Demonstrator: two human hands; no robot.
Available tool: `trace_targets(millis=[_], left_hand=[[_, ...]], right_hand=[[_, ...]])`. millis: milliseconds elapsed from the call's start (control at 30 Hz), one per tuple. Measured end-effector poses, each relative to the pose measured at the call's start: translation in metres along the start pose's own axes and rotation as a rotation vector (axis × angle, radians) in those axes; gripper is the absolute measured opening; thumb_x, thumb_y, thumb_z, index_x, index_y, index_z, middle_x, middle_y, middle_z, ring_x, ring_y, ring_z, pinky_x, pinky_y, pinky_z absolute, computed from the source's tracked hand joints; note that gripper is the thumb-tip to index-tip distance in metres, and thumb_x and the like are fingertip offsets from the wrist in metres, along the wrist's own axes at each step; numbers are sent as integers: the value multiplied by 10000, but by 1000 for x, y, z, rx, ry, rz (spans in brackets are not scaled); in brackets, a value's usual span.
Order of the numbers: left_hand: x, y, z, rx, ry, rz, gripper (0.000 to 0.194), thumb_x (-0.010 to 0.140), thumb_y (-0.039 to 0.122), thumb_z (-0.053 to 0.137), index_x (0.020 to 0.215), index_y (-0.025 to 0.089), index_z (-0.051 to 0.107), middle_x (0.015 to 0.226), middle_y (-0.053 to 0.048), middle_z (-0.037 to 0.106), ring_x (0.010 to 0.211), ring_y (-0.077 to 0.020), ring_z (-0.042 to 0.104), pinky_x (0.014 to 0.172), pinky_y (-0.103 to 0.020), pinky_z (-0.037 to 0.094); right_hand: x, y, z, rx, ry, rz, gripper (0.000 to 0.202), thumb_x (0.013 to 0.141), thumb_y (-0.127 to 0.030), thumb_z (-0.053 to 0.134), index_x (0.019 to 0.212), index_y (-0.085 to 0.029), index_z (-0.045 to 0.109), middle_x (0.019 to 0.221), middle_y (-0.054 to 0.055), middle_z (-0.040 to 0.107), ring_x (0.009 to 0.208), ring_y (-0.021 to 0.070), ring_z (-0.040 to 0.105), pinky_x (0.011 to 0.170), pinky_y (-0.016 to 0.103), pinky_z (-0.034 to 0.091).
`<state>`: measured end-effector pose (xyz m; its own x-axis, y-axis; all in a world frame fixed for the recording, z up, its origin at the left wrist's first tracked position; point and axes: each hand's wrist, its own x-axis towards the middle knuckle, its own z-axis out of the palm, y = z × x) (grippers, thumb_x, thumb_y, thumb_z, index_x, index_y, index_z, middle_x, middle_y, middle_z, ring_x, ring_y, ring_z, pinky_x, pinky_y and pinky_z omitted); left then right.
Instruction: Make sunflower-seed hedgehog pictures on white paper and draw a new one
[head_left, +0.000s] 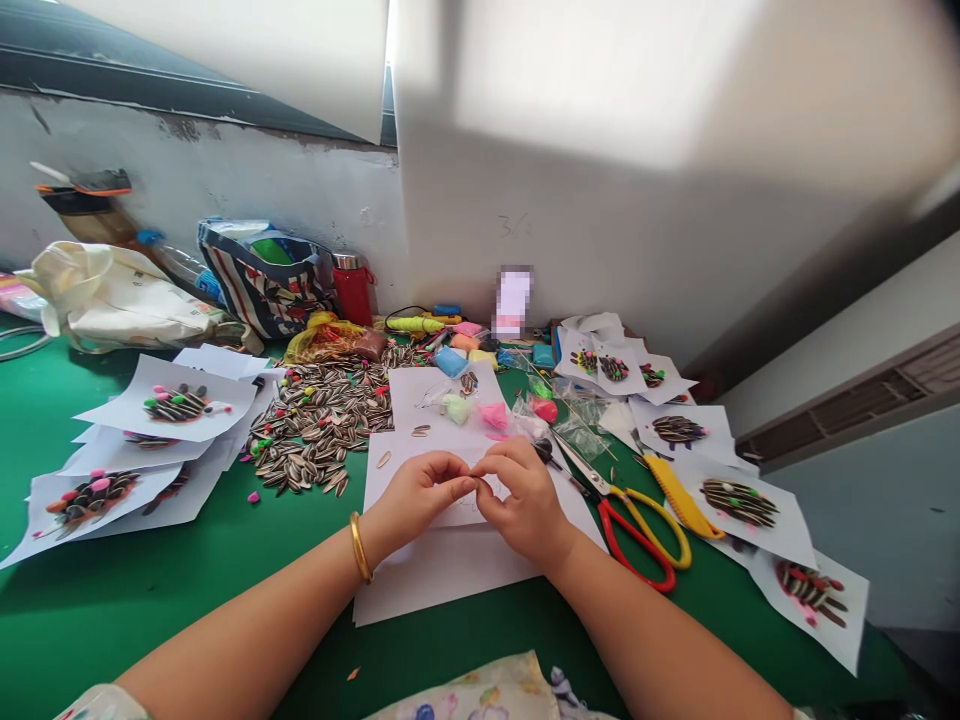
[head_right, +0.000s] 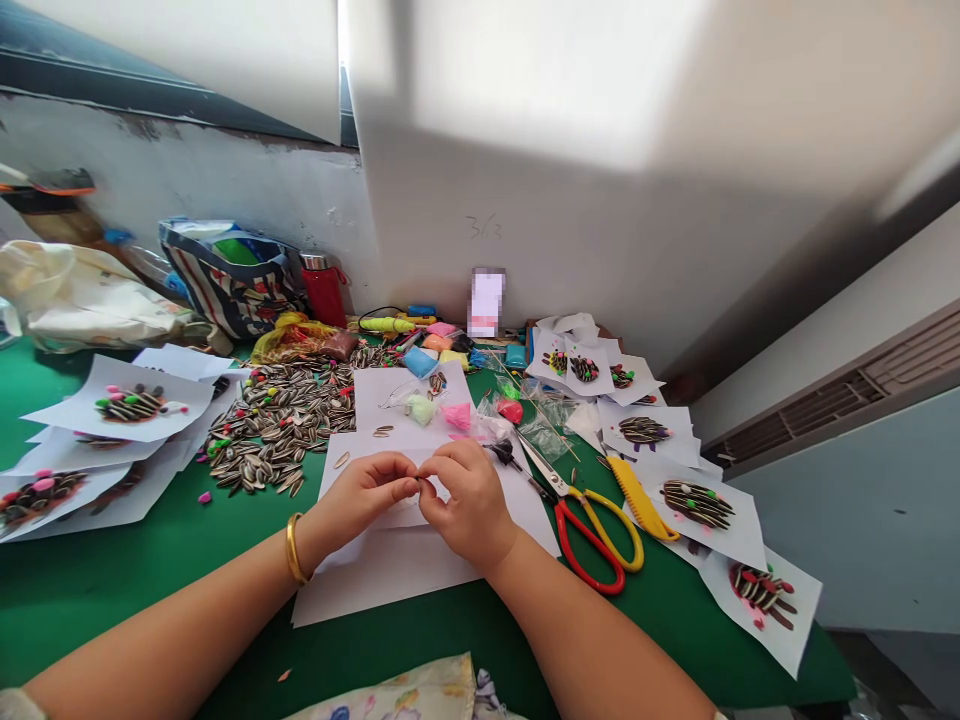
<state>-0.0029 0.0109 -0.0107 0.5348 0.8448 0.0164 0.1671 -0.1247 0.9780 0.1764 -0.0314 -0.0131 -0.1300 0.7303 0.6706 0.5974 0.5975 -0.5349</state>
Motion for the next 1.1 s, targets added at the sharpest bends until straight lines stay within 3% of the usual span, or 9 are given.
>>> trace_targets(millis=[167, 433, 767, 933, 1100], left_hand=[[0, 0, 2, -7, 28, -4, 282, 823, 441, 667, 804, 160, 673, 737, -9, 646, 681, -139, 555, 646, -256, 455], [-3, 11, 0, 230, 174, 146, 167, 848, 310, 612, 763, 170, 647, 757, -16, 643, 730, -148, 573, 707, -269, 466], [2, 2, -3, 123, 168, 89, 225, 859, 347, 606, 974, 190, 718, 886, -54, 721, 851, -194, 656, 772, -310, 510], [2, 1, -6, 141, 184, 98, 204, 855, 375, 615, 848, 187, 694, 787, -25, 678, 745, -163, 606, 700, -282, 480], [5, -2, -10, 126, 204, 89, 224, 825, 401, 650, 793, 180, 635, 769, -17, 629, 722, -152, 569, 679, -272, 458]], right_hand=[[-1, -1, 0, -50, -10, 1, 155, 800, -104, 583, 870, -224, 653, 855, 35, 618, 843, 199, 557, 782, 365, 459], [3, -2, -3, -16, 14, 82, 128, 835, -127, 576, 868, -224, 652, 861, 35, 623, 857, 197, 571, 798, 359, 463], [4, 8, -5, 96, 2, 166, 95, 883, -171, 508, 858, -214, 588, 857, 31, 614, 851, 185, 565, 793, 344, 464], [5, 12, -8, 85, -28, 165, 163, 934, -211, 471, 943, -225, 633, 912, 39, 656, 902, 192, 592, 841, 351, 466], [13, 31, -24, -20, 9, 253, 144, 887, -205, 543, 959, -225, 667, 950, 44, 689, 916, 200, 609, 844, 340, 465]])
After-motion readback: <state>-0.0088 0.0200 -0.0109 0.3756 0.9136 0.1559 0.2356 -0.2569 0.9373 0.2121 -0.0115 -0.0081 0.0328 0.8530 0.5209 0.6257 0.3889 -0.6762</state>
